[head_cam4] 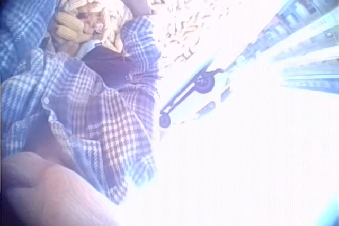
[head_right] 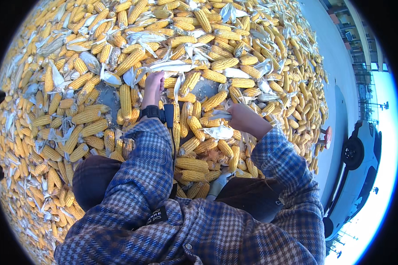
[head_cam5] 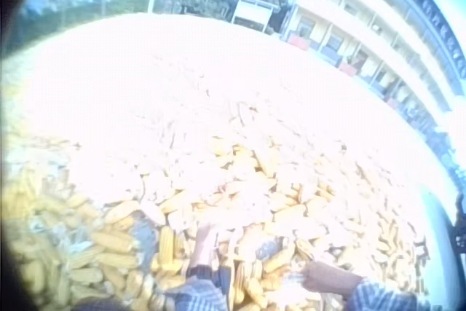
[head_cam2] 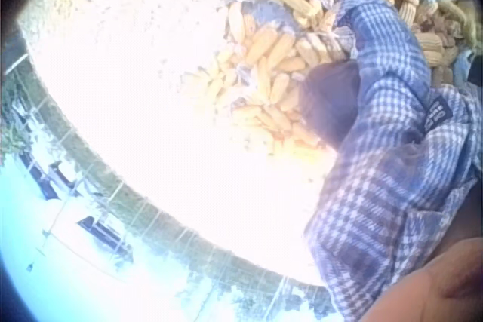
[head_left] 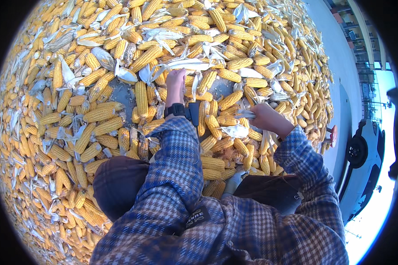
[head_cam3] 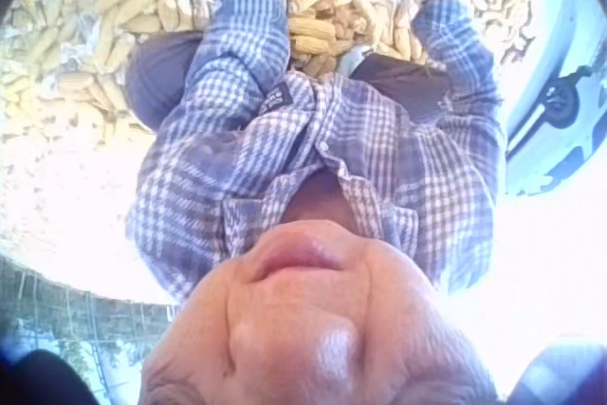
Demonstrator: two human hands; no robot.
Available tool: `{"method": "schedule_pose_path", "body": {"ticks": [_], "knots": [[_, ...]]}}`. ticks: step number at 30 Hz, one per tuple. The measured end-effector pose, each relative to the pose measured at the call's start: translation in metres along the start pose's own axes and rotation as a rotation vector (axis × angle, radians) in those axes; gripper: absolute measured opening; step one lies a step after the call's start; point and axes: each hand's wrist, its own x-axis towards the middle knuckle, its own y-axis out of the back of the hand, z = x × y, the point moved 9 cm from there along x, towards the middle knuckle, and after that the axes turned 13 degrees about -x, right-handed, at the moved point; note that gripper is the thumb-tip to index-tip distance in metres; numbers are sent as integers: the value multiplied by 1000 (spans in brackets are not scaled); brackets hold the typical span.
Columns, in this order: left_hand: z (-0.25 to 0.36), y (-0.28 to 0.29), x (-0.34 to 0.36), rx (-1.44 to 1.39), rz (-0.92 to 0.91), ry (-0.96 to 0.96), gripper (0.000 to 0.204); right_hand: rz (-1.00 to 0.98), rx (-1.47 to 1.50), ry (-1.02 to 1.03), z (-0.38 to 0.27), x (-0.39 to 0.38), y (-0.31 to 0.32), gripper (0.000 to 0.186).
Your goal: The person sits cross-legged on a large pile of corn cobs and repeatedly picks up individual cobs, removes the husks by hand, and places the husks into a nearby basket. The shucked cobs are returned to the pile.
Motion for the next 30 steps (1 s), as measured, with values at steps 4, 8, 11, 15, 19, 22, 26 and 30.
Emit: {"method": "schedule_pose_path", "body": {"ticks": [4,8,11,15,19,22,26,30], "knots": [[8,-7,-3,273,32,-250,28,-428,-440,-119,43,67,-185,84],[3,-12,-2,302,87,-344,33,97,-81,-96,58,77,-219,110],[-17,-28,1,384,-103,-271,35,281,-262,21,42,78,-208,83],[-36,-43,-10,587,-319,-194,38,298,11,-98,25,100,-176,76],[-67,-60,-55,461,-455,122,41,333,194,-71,-10,115,-131,68],[-86,-90,-112,179,-566,402,43,340,342,-45,-27,116,-106,63],[-71,-138,-156,63,-828,416,47,342,568,-27,-33,117,-86,55],[-63,-160,-150,350,-863,309,43,354,873,-51,-19,116,-72,48]]}}
